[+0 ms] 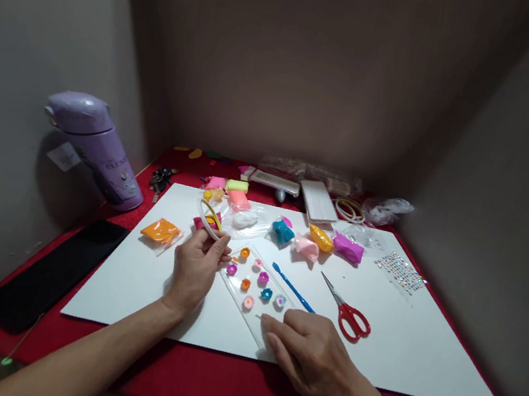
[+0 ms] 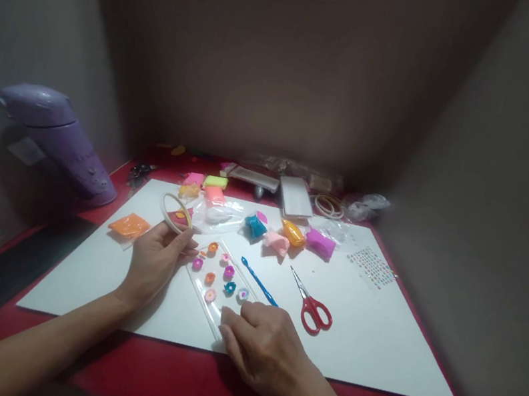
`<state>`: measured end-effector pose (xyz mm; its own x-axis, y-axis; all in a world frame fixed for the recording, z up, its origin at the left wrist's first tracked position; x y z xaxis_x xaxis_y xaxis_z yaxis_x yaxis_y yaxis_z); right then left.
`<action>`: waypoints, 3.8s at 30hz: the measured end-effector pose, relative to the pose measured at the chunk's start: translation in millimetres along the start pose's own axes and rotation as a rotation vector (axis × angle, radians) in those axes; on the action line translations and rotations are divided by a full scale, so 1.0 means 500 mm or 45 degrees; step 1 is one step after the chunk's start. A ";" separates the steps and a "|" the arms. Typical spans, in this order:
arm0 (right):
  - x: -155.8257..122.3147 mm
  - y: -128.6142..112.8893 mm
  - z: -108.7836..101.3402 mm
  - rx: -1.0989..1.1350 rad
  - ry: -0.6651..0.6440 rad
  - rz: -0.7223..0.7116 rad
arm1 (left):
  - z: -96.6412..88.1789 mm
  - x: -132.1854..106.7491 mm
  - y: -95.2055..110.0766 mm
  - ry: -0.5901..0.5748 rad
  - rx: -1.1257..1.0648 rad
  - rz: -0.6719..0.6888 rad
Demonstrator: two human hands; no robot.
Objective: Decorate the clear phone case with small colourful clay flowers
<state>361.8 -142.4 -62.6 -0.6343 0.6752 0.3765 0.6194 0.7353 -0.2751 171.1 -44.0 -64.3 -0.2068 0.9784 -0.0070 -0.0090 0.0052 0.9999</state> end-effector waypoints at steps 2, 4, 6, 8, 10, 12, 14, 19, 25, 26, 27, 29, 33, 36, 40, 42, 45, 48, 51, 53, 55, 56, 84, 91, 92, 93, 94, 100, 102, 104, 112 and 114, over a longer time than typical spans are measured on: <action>0.000 -0.001 0.001 -0.040 -0.004 -0.002 | 0.000 0.001 -0.002 0.002 -0.003 0.004; -0.001 -0.001 0.002 -0.059 0.019 -0.020 | 0.001 0.002 -0.003 0.000 -0.005 0.006; -0.004 0.002 0.003 -0.045 0.061 -0.026 | 0.001 0.002 -0.003 -0.003 -0.005 0.008; -0.006 0.006 0.004 -0.028 0.124 -0.018 | 0.001 0.002 -0.002 -0.006 -0.005 0.010; -0.006 0.010 0.005 -0.045 0.174 0.001 | 0.000 0.001 0.000 -0.006 -0.005 0.011; -0.002 0.011 0.004 -0.107 0.185 0.027 | 0.000 0.000 0.001 -0.009 -0.004 0.012; 0.006 0.010 0.006 -0.194 0.098 0.034 | 0.000 0.000 0.001 -0.013 -0.003 0.014; 0.028 -0.002 0.005 -0.319 -0.133 -0.031 | -0.001 0.000 -0.001 -0.015 -0.004 0.022; 0.041 -0.005 0.004 -0.407 -0.143 -0.066 | -0.001 0.000 -0.002 -0.030 -0.009 0.028; 0.042 -0.004 0.005 -0.421 -0.133 -0.076 | -0.001 0.000 -0.002 -0.032 -0.013 0.029; 0.042 -0.003 0.007 -0.434 -0.118 -0.084 | -0.001 0.000 -0.003 -0.032 -0.016 0.031; 0.042 -0.001 0.009 -0.460 -0.076 -0.090 | -0.001 0.001 -0.004 -0.035 -0.023 0.034; 0.038 -0.001 0.008 -0.500 0.061 -0.043 | -0.002 0.001 -0.006 -0.042 -0.027 0.041; 0.024 0.002 -0.013 -0.521 0.179 0.010 | -0.003 0.000 -0.005 -0.037 -0.022 0.042; -0.012 0.053 -0.090 -0.642 0.380 0.215 | -0.004 -0.003 0.000 -0.030 -0.012 0.035; -0.032 0.102 -0.137 -0.757 0.462 0.378 | -0.003 -0.003 0.001 -0.028 -0.006 0.031; -0.056 0.188 -0.192 -0.982 0.493 0.705 | -0.003 -0.002 0.002 -0.022 0.001 0.028; -0.066 0.253 -0.211 -1.069 0.420 0.861 | -0.002 -0.001 0.003 -0.021 0.002 0.030; -0.070 0.287 -0.200 -1.038 0.282 0.864 | -0.002 -0.002 0.004 -0.020 0.001 0.028; -0.074 0.292 -0.192 -1.023 0.263 0.867 | -0.002 -0.002 0.004 -0.022 0.000 0.026; -0.077 0.281 -0.188 -1.019 0.316 0.891 | -0.003 -0.002 0.004 -0.022 0.004 0.030; -0.076 0.268 -0.187 -1.009 0.354 0.898 | -0.003 -0.002 0.004 -0.017 0.006 0.034; 0.008 -0.020 0.009 -0.094 -0.041 0.188 | -0.002 0.001 -0.004 -0.027 -0.003 0.053; 0.004 -0.019 -0.001 0.057 -0.019 0.215 | -0.004 0.002 0.000 -0.028 -0.008 0.052; 0.003 -0.017 -0.001 0.084 -0.015 0.224 | -0.004 0.001 0.001 -0.028 -0.009 0.051; 0.002 -0.016 -0.001 0.101 -0.008 0.229 | -0.003 0.001 0.001 -0.028 -0.010 0.050; 0.002 -0.015 0.000 0.108 0.000 0.231 | -0.003 0.000 0.002 -0.030 -0.011 0.048; 0.001 -0.017 0.009 0.035 -0.039 0.213 | -0.002 -0.003 0.001 -0.038 0.000 0.043; 0.000 -0.019 0.005 0.056 -0.046 0.215 | -0.002 -0.003 0.000 -0.038 0.004 0.042; -0.001 -0.020 -0.001 0.101 -0.033 0.223 | -0.003 -0.002 -0.001 -0.040 0.008 0.042; 0.001 -0.015 0.006 0.073 0.003 0.209 | -0.002 -0.003 -0.001 -0.042 0.006 0.048; 0.001 -0.016 0.009 0.046 -0.022 0.204 | -0.001 -0.002 -0.003 -0.043 0.003 0.052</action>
<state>354.6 -147.6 -64.4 -0.5366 0.7848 0.3100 0.6964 0.6193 -0.3625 170.7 -45.2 -65.7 -0.1741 0.9842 0.0338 0.0006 -0.0342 0.9994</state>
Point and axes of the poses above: each hand's wrist, its own x-axis towards the middle knuckle, its own z-axis out of the palm, y = z × x, the point moved 5 cm from there along x, towards the middle knuckle, and after that the axes turned 3 degrees about -z, right-handed, at the moved point
